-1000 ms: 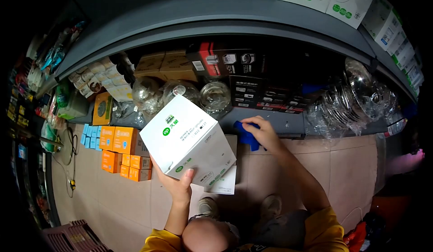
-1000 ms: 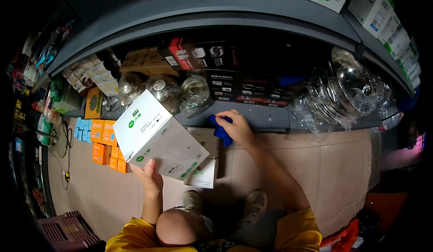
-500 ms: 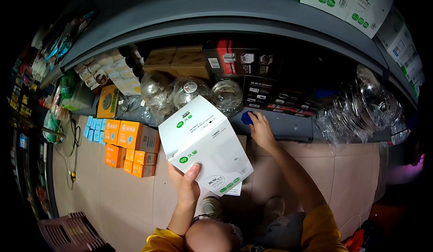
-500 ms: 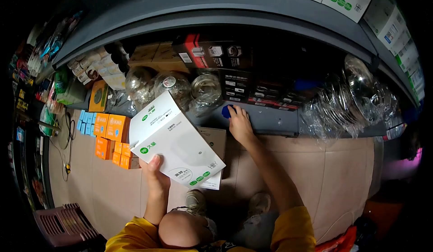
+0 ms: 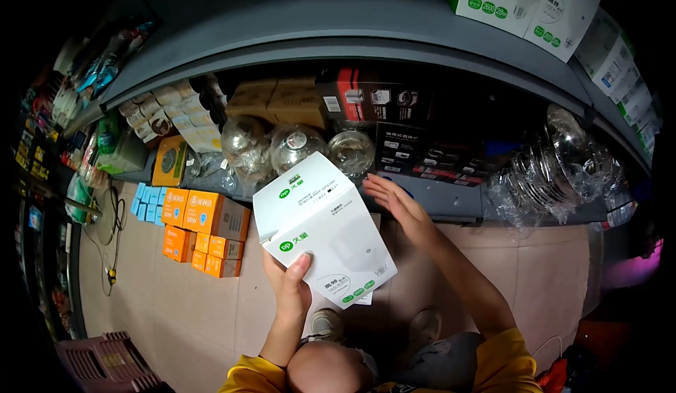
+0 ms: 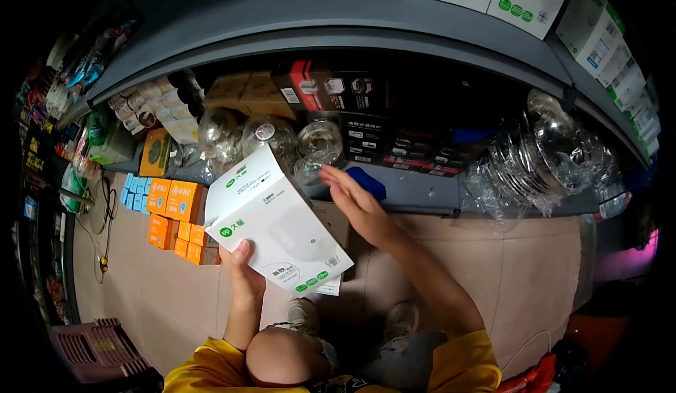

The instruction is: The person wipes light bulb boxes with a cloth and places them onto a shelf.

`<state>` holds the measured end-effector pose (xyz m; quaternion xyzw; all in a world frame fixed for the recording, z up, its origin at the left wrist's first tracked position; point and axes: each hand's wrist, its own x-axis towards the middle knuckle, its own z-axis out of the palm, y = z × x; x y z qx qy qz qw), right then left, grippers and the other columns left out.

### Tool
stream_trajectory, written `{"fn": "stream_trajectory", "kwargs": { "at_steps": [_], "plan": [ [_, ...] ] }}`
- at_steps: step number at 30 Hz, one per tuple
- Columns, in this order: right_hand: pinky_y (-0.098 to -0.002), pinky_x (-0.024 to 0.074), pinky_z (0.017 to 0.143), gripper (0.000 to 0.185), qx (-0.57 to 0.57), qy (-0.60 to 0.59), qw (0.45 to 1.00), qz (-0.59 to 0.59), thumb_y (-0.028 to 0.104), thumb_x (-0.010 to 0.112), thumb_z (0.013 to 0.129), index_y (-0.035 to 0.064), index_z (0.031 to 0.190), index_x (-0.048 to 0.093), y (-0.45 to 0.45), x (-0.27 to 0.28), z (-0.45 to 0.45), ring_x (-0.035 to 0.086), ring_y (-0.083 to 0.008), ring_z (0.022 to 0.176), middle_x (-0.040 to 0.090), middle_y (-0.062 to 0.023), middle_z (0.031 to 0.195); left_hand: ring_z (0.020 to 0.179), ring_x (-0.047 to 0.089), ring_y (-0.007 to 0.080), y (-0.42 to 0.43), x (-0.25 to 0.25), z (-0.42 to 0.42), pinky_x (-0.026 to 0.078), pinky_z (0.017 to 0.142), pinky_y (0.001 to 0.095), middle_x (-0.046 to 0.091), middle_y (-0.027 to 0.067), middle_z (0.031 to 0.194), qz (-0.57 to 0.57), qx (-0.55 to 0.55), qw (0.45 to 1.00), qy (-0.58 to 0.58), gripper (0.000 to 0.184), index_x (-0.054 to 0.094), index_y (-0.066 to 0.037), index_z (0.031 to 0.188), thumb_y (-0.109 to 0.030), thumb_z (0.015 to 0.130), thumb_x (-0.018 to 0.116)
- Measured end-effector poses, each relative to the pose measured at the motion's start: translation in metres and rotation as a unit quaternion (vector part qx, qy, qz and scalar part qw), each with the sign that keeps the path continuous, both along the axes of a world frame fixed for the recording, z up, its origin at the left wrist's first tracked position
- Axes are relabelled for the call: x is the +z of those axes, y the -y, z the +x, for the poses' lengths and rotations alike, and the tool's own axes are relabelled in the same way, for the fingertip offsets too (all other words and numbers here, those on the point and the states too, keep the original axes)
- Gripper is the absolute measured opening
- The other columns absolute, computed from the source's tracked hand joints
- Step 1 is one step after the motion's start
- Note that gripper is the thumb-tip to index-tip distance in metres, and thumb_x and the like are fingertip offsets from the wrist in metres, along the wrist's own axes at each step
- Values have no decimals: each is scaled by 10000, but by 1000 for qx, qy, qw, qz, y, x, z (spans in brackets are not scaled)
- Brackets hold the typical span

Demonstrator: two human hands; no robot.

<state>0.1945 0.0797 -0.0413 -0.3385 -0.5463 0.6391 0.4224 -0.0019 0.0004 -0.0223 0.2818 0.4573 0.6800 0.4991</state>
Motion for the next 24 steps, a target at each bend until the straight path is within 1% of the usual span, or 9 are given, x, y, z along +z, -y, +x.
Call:
{"fn": "stream_trajectory", "kwargs": {
  "at_steps": [1, 2, 4, 5, 6, 9, 13, 21, 24],
  "plan": [
    [-357, 217, 1059, 647, 50, -40, 998, 24, 294, 504, 906, -2, 1381, 180, 4, -1, 1, 261, -258, 1308, 279, -194, 1394, 1046, 477, 223, 1, 1, 1, 382, 898, 341, 465, 135, 1127, -1, -2, 1000, 2, 790, 320, 9, 1250, -280, 625, 707],
    [-357, 217, 1059, 647, 50, -39, 998, 28, 294, 504, 906, -2, 1381, 180, 9, 3, 1, 261, -258, 1308, 279, -194, 1394, 1045, 477, 223, 2, 3, 1, 383, 898, 341, 465, 135, 1129, -2, -4, 1000, 4, 796, 319, 9, 1250, -283, 621, 708],
    [-399, 178, 1073, 900, 79, -6, 994, 70, 439, 618, 800, 6, 1399, 105, 21, 19, 0, 198, -297, 1329, 235, -212, 1405, 1049, 476, 222, 6, 5, 0, 384, 896, 339, 465, 135, 1132, 6, -19, 1000, 10, 803, 318, 10, 1251, -288, 617, 709],
    [-421, 162, 1076, 1062, 76, 1, 996, 42, 482, 714, 680, 19, 1406, 91, 25, 27, -2, 199, -319, 1324, 219, -217, 1409, 1053, 474, 221, 7, 6, -1, 385, 894, 337, 465, 135, 1136, 11, -33, 999, 14, 810, 316, 11, 1252, -293, 614, 710],
    [-421, 162, 1076, 1062, 76, 1, 996, 50, 482, 714, 680, 19, 1406, 91, 28, 33, -2, 199, -319, 1324, 219, -217, 1409, 1053, 474, 221, 8, 8, -1, 385, 894, 337, 465, 135, 1136, 19, -33, 999, 13, 810, 316, 11, 1252, -293, 614, 710],
    [-415, 195, 1066, 1041, 85, 71, 992, 54, 376, 750, 655, 36, 1408, 117, 39, 51, -1, 225, -318, 1311, 217, -203, 1415, 1048, 484, 221, 13, 12, -5, 395, 881, 333, 477, 132, 1135, 44, -48, 998, 16, 807, 324, 17, 1246, -288, 604, 705],
    [-392, 219, 1062, 1026, 68, 72, 993, 62, 371, 755, 659, 12, 1397, 140, 47, 74, -1, 243, -304, 1303, 226, -196, 1407, 1033, 503, 219, 13, 31, -8, 409, 866, 331, 495, 126, 1130, 76, -67, 994, 27, 815, 342, 25, 1238, -272, 574, 711],
    [-392, 247, 1054, 950, 16, 66, 981, 182, 273, 761, 681, -8, 1379, 181, 51, 125, 3, 228, -292, 1305, 219, -181, 1389, 1024, 505, 212, -18, 97, -12, 413, 863, 326, 498, 123, 1120, 169, -127, 977, 1, 841, 350, 20, 1244, -264, 548, 728],
    [-395, 253, 1050, 957, -26, 77, 966, 244, 286, 761, 673, 8, 1384, 184, 43, 149, 3, 252, -291, 1296, 231, -164, 1388, 1017, 506, 210, -37, 124, -14, 422, 848, 323, 496, 126, 1120, 213, -158, 964, -17, 843, 351, 23, 1243, -272, 546, 723]
  ]
}}
